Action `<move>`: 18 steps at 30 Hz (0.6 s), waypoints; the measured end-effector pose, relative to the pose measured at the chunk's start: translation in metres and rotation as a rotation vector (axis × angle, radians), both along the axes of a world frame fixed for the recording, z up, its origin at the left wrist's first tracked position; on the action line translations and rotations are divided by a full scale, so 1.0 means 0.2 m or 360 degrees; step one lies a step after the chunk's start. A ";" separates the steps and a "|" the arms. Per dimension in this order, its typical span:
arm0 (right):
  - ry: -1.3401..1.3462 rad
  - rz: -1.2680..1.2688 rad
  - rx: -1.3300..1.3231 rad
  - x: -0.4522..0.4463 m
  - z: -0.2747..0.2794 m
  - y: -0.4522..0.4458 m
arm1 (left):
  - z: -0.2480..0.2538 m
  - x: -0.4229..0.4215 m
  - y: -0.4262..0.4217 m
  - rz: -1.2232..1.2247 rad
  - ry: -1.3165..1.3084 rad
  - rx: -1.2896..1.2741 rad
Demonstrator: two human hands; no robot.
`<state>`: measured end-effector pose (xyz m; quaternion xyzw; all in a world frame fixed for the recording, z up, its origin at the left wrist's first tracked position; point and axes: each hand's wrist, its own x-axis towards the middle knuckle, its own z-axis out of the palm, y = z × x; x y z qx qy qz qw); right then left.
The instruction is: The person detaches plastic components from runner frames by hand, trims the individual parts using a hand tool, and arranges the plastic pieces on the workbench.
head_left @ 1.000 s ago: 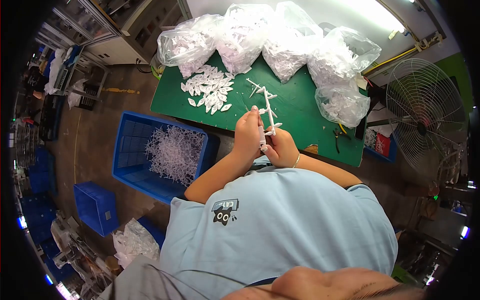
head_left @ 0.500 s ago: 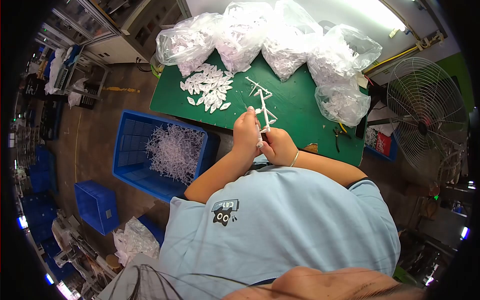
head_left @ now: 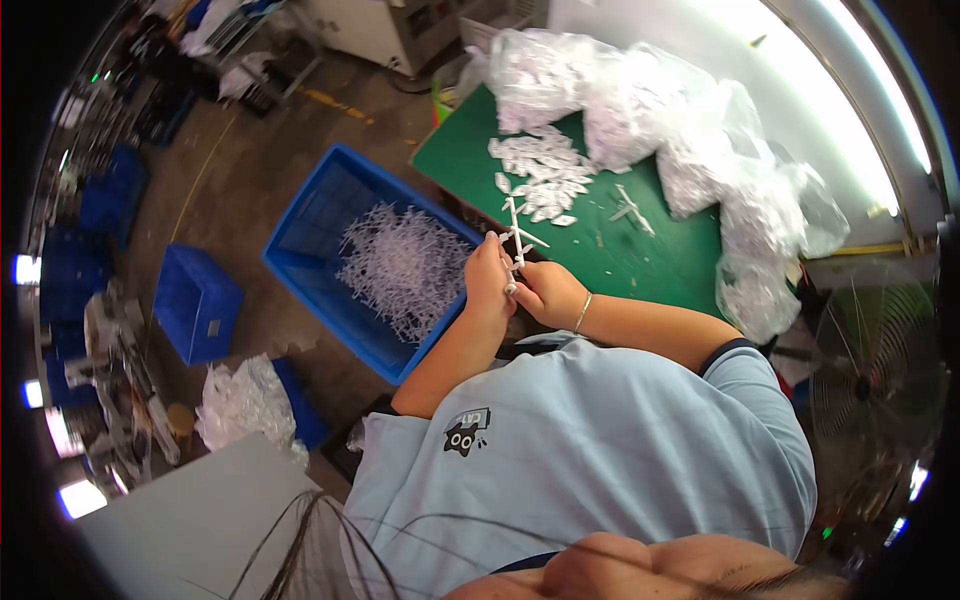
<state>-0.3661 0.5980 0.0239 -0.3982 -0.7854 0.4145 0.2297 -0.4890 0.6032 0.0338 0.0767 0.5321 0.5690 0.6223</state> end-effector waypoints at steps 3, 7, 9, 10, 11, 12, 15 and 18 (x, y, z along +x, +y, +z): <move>-0.0047 0.0245 -0.0034 -0.29 -0.01 0.08 | -0.11 -0.28 0.01 0.0261 0.0008 -0.0102; 0.0002 0.0479 -0.0043 -0.64 -0.04 0.15 | -0.19 -0.62 0.01 0.0567 -0.0110 -0.0159; 0.0040 0.0533 -0.0057 -0.79 -0.04 0.17 | -0.16 -0.75 -0.01 0.0671 -0.0216 -0.0275; -0.0053 0.0590 -0.0065 -0.85 -0.05 0.18 | -0.19 -0.82 -0.01 0.0687 -0.0213 -0.0268; -0.0148 0.0644 -0.0075 -0.90 -0.05 0.20 | -0.27 -0.89 0.00 0.0757 -0.0258 -0.0278; -0.0147 0.0655 -0.0072 -0.94 -0.06 0.21 | -0.28 -0.93 0.00 0.0825 -0.0303 -0.0289; -0.0251 0.0765 -0.0132 -1.05 -0.12 0.26 | -0.31 -1.01 0.03 0.0944 -0.0302 -0.0285; -0.0224 0.0738 -0.0243 -1.07 -0.20 0.28 | -0.30 -1.04 0.04 0.0937 -0.0221 -0.0281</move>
